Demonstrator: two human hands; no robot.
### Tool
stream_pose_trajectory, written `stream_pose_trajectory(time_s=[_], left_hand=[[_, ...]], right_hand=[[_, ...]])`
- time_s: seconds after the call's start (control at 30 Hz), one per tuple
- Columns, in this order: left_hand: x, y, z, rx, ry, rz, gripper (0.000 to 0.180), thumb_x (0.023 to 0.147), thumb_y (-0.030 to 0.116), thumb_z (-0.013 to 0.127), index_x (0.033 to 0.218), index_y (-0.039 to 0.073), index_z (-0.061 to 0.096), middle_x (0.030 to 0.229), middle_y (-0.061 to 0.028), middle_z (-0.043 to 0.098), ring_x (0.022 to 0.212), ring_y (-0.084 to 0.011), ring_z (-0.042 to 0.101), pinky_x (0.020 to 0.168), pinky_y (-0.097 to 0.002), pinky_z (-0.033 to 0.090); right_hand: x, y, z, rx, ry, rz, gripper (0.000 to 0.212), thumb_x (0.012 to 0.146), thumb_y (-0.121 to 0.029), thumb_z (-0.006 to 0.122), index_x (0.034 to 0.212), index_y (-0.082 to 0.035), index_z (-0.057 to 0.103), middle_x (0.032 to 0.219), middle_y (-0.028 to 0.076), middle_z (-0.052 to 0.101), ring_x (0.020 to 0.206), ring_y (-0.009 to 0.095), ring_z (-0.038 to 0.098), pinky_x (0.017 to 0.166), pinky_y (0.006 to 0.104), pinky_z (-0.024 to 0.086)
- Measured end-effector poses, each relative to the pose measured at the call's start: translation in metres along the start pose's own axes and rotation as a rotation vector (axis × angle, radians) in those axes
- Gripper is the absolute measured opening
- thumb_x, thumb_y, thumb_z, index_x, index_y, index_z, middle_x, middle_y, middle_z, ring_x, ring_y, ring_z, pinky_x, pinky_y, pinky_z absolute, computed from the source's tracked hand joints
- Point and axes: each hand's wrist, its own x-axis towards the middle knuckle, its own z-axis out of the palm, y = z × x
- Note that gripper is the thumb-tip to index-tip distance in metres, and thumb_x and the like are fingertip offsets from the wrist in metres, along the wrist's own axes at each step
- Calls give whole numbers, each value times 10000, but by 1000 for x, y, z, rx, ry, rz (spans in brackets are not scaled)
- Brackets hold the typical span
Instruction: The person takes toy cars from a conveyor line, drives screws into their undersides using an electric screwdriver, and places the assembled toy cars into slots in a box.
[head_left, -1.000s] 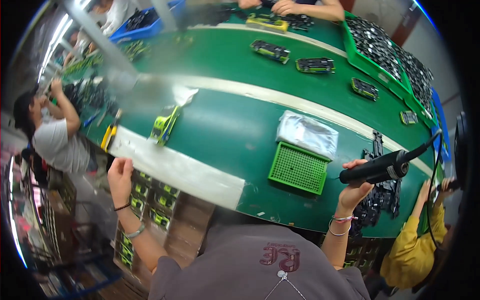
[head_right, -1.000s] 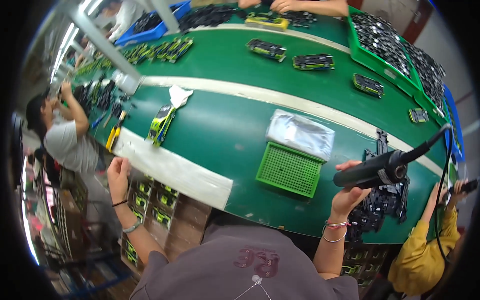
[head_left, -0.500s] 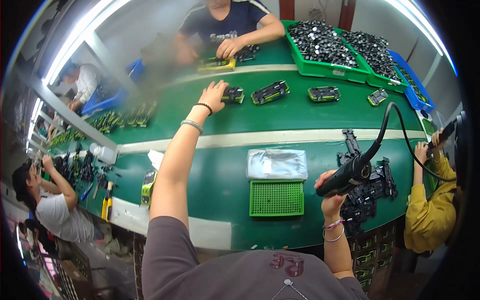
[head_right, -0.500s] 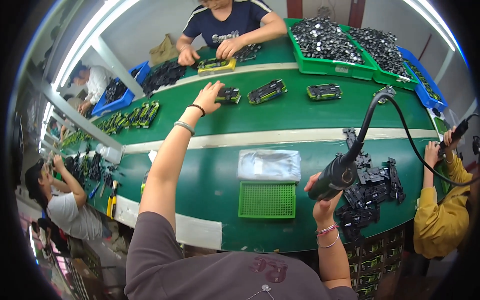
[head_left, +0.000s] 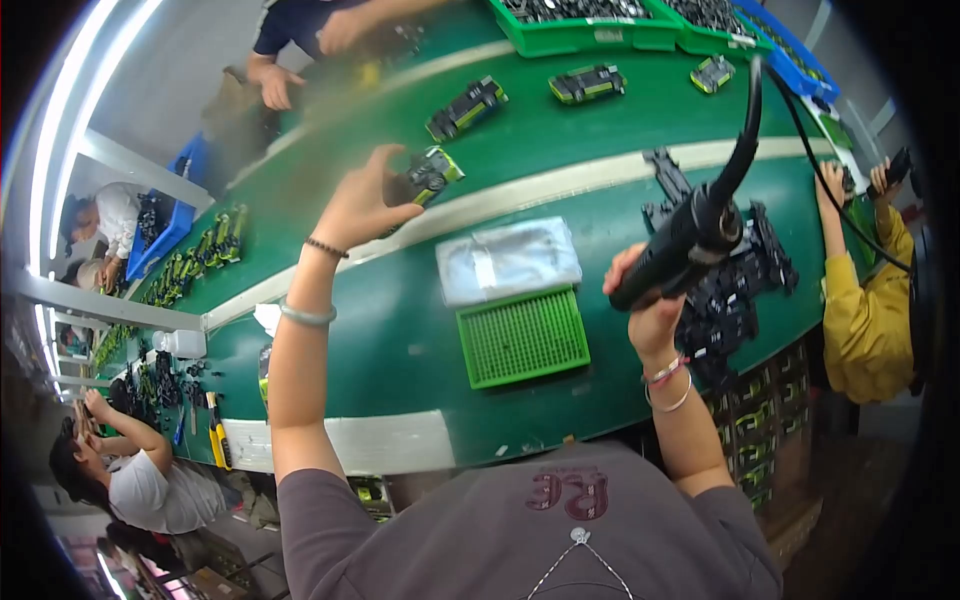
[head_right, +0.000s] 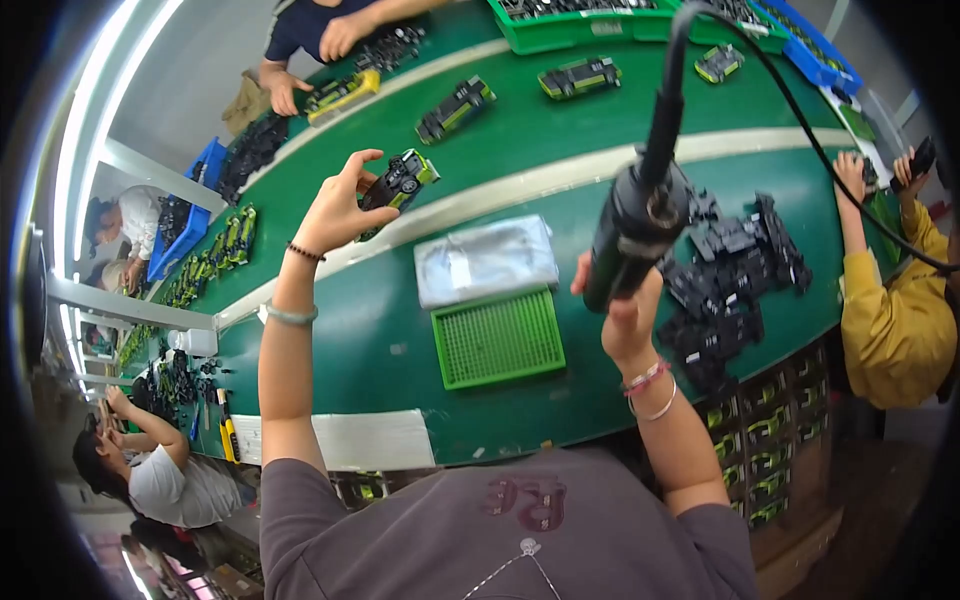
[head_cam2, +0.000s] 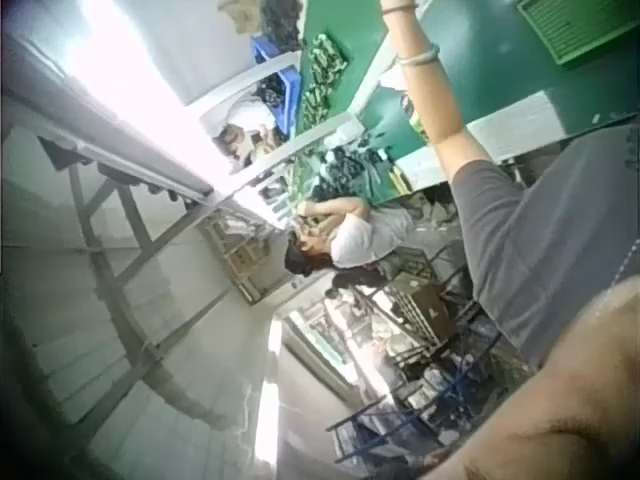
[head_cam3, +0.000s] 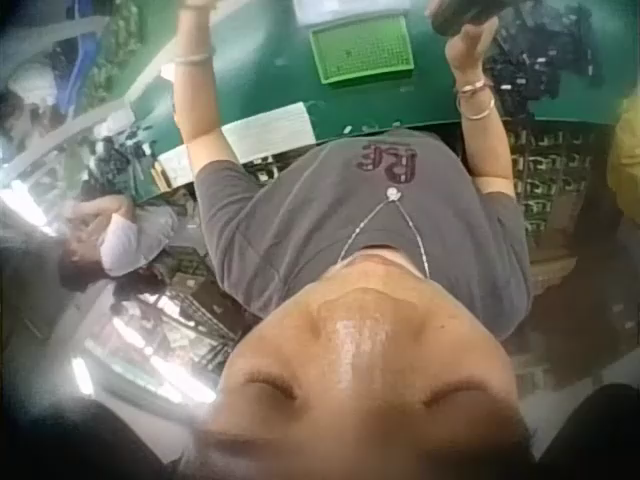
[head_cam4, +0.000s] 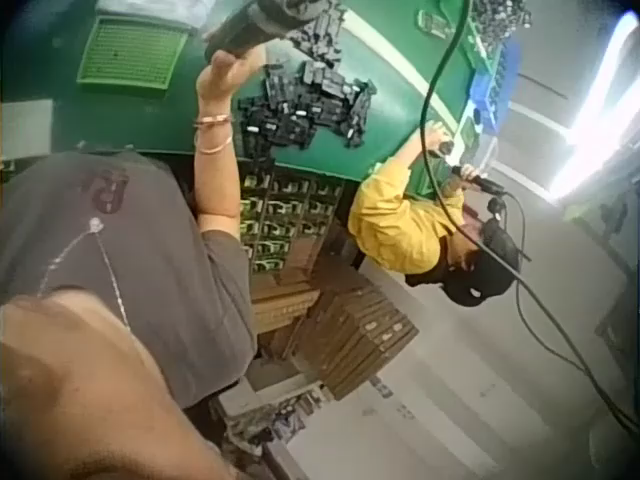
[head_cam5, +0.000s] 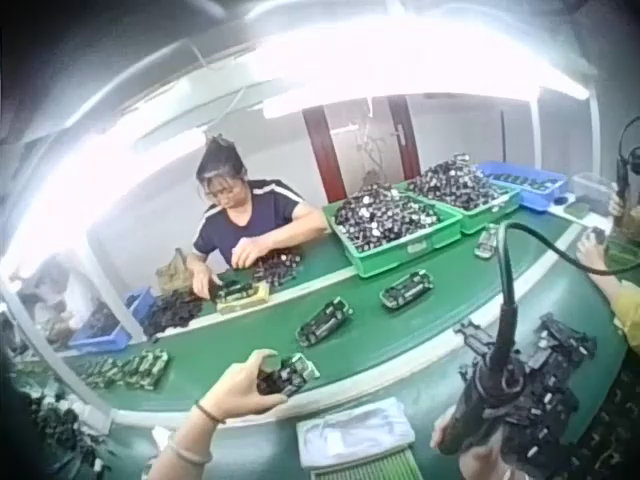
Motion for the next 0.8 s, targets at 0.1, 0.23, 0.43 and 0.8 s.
stream_pose_trajectory(time_s=[0.1,0.23,0.43,0.8], left_hand=[[-24,54,14,-60,-114,57,695,631,158,764,1217,44,408,907,-174,621,834,-282,619,770,-350,484],[-41,84,42,-101,-181,137,692,626,155,763,1214,63,409,920,-190,616,866,-329,603,768,-368,482],[-47,97,59,3,-126,137,583,663,210,723,1163,81,452,942,-186,610,875,-331,587,769,-386,468],[-47,87,63,-15,-22,391,520,716,185,714,1190,114,513,1070,-150,565,1004,-305,533,833,-383,443]], right_hand=[[1,5,-2,-4,-27,-52,853,683,-784,483,863,44,580,694,67,567,629,138,562,579,266,449],[-3,7,-4,1,-28,-56,850,685,-783,483,865,42,580,704,71,570,632,141,564,577,267,449],[-5,3,-4,5,-17,-88,827,696,-766,493,876,37,578,717,76,573,630,141,558,575,268,450],[-4,-3,0,24,-42,-73,816,680,-751,536,848,47,569,718,71,573,635,137,556,579,264,453]])
